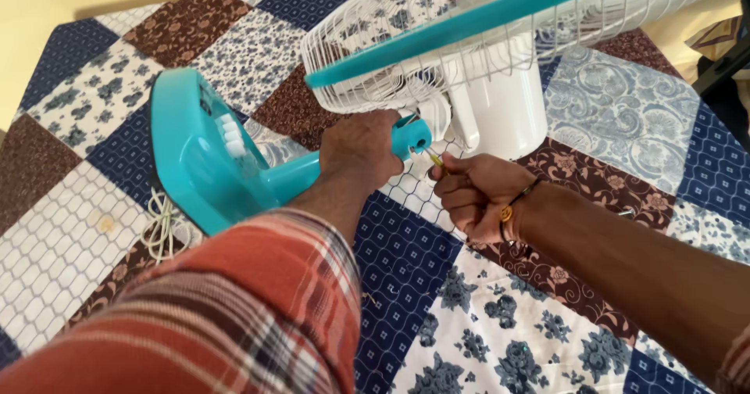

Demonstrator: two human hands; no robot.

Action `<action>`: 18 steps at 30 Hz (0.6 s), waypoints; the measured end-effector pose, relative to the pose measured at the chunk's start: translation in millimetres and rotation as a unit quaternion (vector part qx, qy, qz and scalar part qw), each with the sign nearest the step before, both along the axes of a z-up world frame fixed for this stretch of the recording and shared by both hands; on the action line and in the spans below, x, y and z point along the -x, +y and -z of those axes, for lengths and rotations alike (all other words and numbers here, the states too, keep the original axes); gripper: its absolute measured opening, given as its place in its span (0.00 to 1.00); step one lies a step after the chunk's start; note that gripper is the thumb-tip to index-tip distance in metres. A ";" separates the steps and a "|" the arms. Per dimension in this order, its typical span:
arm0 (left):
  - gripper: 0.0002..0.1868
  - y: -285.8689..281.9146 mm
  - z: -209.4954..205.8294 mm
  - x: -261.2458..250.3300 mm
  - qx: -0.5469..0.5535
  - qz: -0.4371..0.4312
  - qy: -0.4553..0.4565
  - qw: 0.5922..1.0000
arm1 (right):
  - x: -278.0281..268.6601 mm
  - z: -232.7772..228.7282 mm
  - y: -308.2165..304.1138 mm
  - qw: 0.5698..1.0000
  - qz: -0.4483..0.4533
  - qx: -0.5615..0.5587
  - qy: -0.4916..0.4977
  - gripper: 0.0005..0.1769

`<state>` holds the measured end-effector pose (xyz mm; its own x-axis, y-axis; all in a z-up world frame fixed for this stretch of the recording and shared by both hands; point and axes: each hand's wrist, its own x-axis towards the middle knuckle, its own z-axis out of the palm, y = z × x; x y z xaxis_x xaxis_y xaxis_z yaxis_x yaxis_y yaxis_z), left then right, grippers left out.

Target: The person assembles a table fan by attaching the fan head to the base and securing it with screws. They use a screwdriver to tighten the screws and ensure the fan is stable.

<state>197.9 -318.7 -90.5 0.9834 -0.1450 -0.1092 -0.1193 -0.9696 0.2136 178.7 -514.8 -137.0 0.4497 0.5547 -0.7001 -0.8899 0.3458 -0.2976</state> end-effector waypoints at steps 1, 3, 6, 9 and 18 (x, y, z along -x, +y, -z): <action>0.27 1.7 1.4 0.4 0.002 0.007 -0.012 1.000 | 0.2 1.7 -0.9 1.000 -0.005 -0.009 0.001 0.21; 0.28 3.4 4.4 0.7 0.013 0.007 -0.012 1.000 | -0.1 1.2 -3.5 1.000 -0.014 -0.026 0.003 0.21; 0.30 5.8 4.5 -0.7 0.018 0.006 -0.007 1.000 | -1.9 -8.6 -5.3 0.986 -0.035 0.145 -0.077 0.23; 0.34 5.7 2.5 -2.5 0.017 0.005 0.009 1.000 | -0.5 -26.0 -10.9 0.923 -0.097 0.326 -0.178 0.19; 0.36 -2.6 -4.7 -12.4 -0.065 0.020 0.093 0.993 | 24.3 -57.2 -5.8 0.411 -0.341 0.678 -0.506 0.19</action>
<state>210.3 -321.3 -85.8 0.9385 -0.1561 -0.3079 -0.1284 -0.9858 0.1085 154.5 -520.5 -79.7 0.9543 0.2023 -0.2202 0.1738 -0.9745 -0.1420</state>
